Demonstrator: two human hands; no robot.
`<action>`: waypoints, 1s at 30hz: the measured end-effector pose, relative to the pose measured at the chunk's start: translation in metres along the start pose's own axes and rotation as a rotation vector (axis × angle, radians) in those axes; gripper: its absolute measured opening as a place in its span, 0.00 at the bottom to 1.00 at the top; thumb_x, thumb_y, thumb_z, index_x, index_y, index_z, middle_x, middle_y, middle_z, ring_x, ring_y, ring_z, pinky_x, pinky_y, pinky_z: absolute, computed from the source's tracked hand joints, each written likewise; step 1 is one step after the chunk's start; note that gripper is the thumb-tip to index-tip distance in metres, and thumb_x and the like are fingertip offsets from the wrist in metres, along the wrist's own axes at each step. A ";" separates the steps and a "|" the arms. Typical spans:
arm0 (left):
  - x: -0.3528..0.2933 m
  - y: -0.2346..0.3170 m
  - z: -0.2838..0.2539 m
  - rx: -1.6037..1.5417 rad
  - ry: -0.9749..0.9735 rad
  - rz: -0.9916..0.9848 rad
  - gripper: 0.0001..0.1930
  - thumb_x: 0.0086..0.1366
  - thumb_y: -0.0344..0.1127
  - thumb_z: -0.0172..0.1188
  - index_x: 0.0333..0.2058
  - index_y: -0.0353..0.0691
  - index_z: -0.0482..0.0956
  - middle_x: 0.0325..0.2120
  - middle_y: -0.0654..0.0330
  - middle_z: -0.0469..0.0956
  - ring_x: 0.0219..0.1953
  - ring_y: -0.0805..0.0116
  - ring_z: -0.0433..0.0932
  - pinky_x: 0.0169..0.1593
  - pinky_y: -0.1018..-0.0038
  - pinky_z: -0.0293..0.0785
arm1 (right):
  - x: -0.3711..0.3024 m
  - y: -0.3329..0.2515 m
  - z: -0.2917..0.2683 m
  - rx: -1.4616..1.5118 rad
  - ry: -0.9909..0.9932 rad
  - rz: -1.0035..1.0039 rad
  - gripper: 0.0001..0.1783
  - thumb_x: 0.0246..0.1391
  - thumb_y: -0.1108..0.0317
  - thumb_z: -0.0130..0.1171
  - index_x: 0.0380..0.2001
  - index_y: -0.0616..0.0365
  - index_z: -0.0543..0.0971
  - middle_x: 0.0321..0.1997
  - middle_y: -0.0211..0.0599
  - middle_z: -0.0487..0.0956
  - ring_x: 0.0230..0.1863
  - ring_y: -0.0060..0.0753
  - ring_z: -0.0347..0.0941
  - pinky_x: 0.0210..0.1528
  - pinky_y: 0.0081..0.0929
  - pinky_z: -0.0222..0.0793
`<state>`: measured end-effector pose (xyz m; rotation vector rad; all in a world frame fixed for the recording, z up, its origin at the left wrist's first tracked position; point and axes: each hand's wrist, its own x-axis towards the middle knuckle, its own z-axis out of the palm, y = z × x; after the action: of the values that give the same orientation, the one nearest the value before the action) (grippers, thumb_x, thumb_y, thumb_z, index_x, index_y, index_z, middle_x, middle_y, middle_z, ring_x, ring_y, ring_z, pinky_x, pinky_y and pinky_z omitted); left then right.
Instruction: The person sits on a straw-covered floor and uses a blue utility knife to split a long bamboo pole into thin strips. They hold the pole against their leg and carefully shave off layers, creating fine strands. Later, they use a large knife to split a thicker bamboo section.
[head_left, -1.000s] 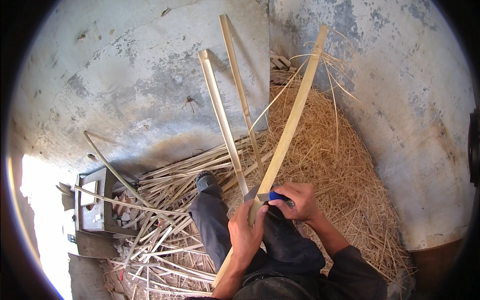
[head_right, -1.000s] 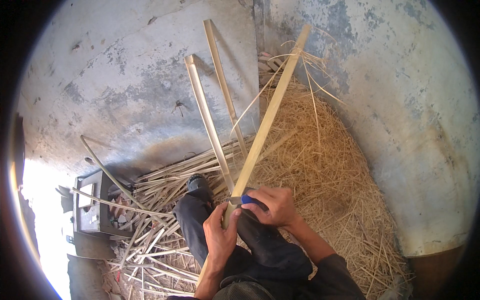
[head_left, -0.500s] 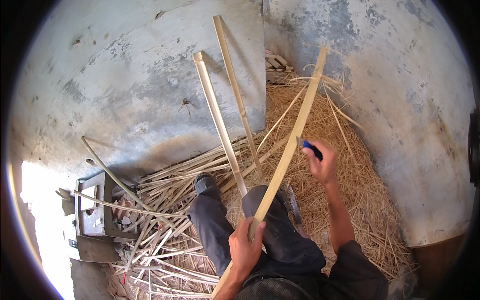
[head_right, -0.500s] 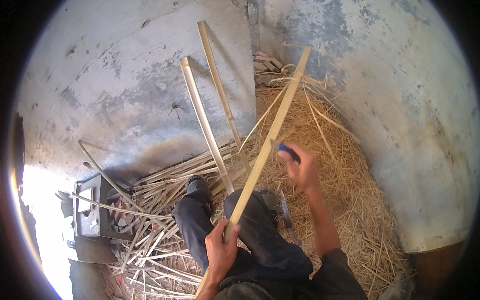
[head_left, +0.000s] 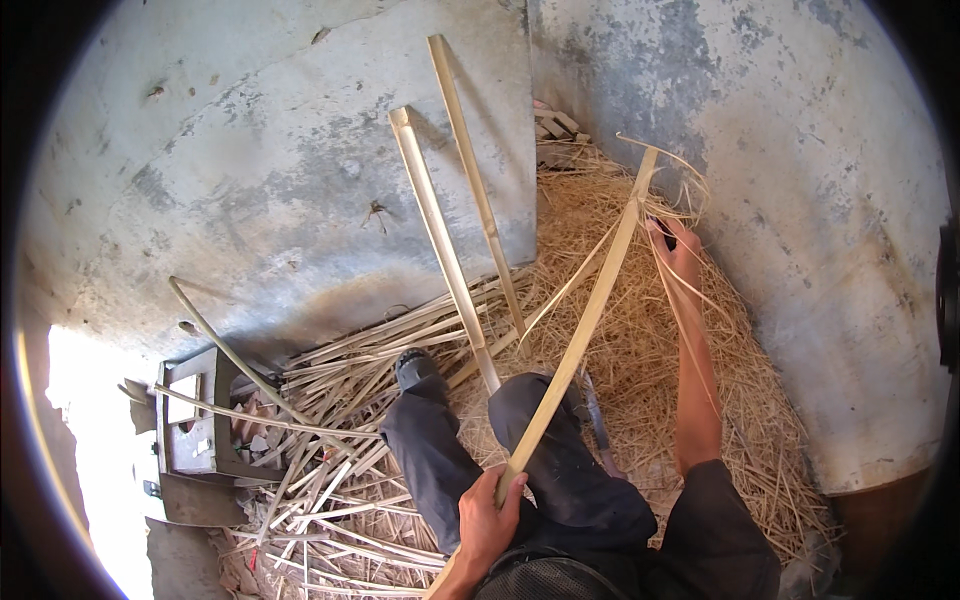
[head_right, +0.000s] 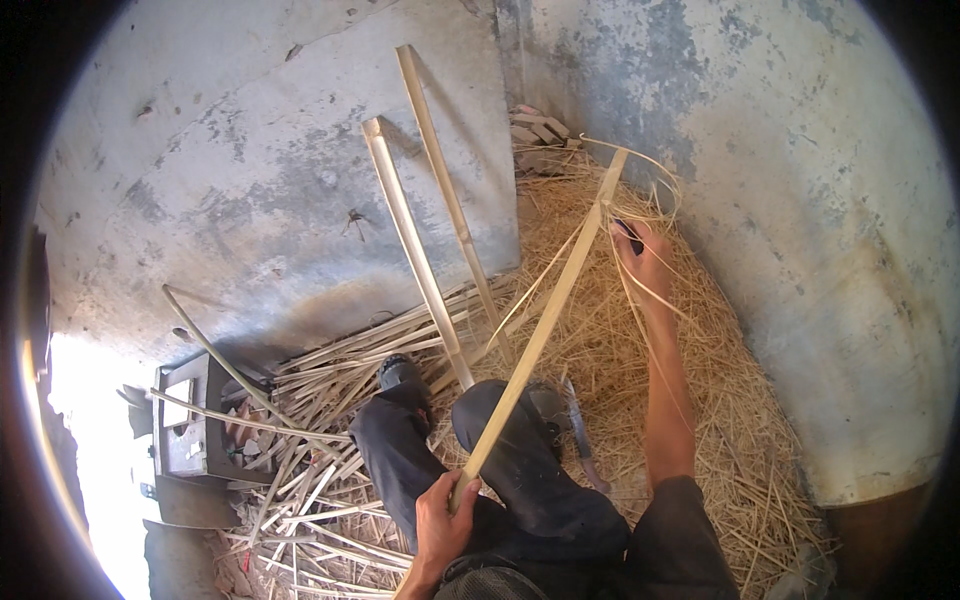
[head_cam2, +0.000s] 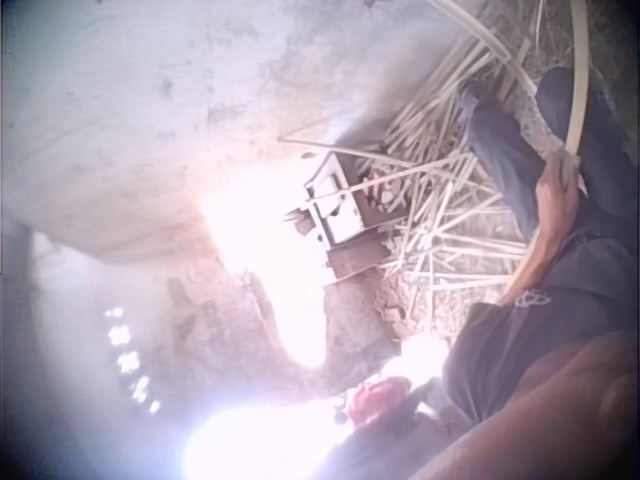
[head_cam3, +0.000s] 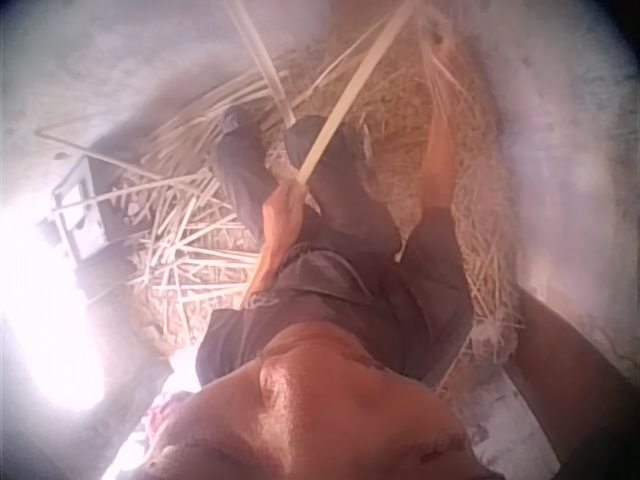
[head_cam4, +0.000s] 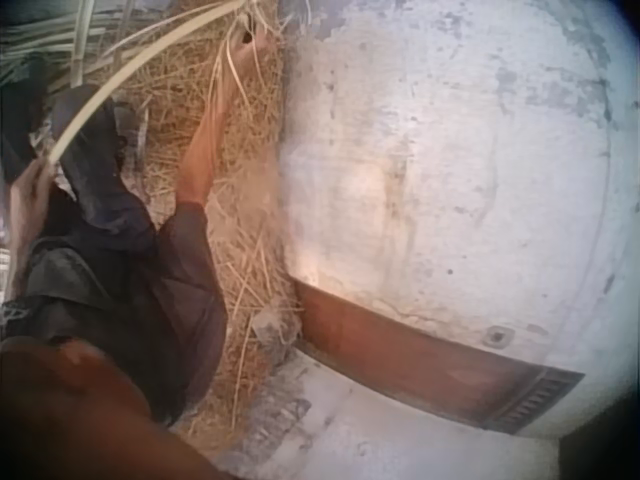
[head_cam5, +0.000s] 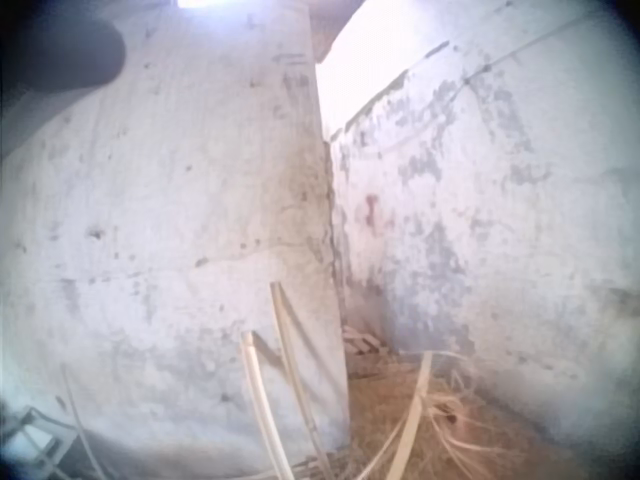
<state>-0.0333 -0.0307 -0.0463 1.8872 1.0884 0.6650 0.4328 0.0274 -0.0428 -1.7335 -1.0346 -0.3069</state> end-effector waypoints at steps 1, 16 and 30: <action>0.000 -0.001 0.001 0.006 0.005 0.006 0.13 0.69 0.37 0.69 0.41 0.30 0.82 0.28 0.44 0.82 0.28 0.44 0.82 0.33 0.60 0.76 | 0.002 -0.003 -0.002 -0.095 -0.062 0.041 0.19 0.69 0.57 0.63 0.52 0.61 0.85 0.29 0.31 0.80 0.27 0.25 0.68 0.31 0.31 0.65; 0.051 -0.004 -0.005 -0.212 -0.248 -0.049 0.26 0.84 0.45 0.42 0.34 0.32 0.83 0.14 0.66 0.68 0.17 0.79 0.67 0.24 0.74 0.64 | -0.029 -0.111 -0.045 -0.376 -0.183 0.044 0.21 0.73 0.47 0.54 0.50 0.55 0.79 0.24 0.32 0.81 0.23 0.30 0.78 0.28 0.34 0.72; 0.071 0.010 -0.002 -0.407 -0.279 -0.157 0.24 0.82 0.47 0.48 0.32 0.35 0.80 0.16 0.67 0.70 0.20 0.80 0.68 0.26 0.75 0.65 | -0.165 -0.188 -0.024 0.273 -0.383 -0.238 0.15 0.59 0.59 0.72 0.42 0.58 0.83 0.33 0.40 0.84 0.32 0.43 0.84 0.33 0.33 0.79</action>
<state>0.0038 0.0290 -0.0341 1.4755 0.8372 0.4735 0.1978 -0.0596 -0.0163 -1.4523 -1.4923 0.0246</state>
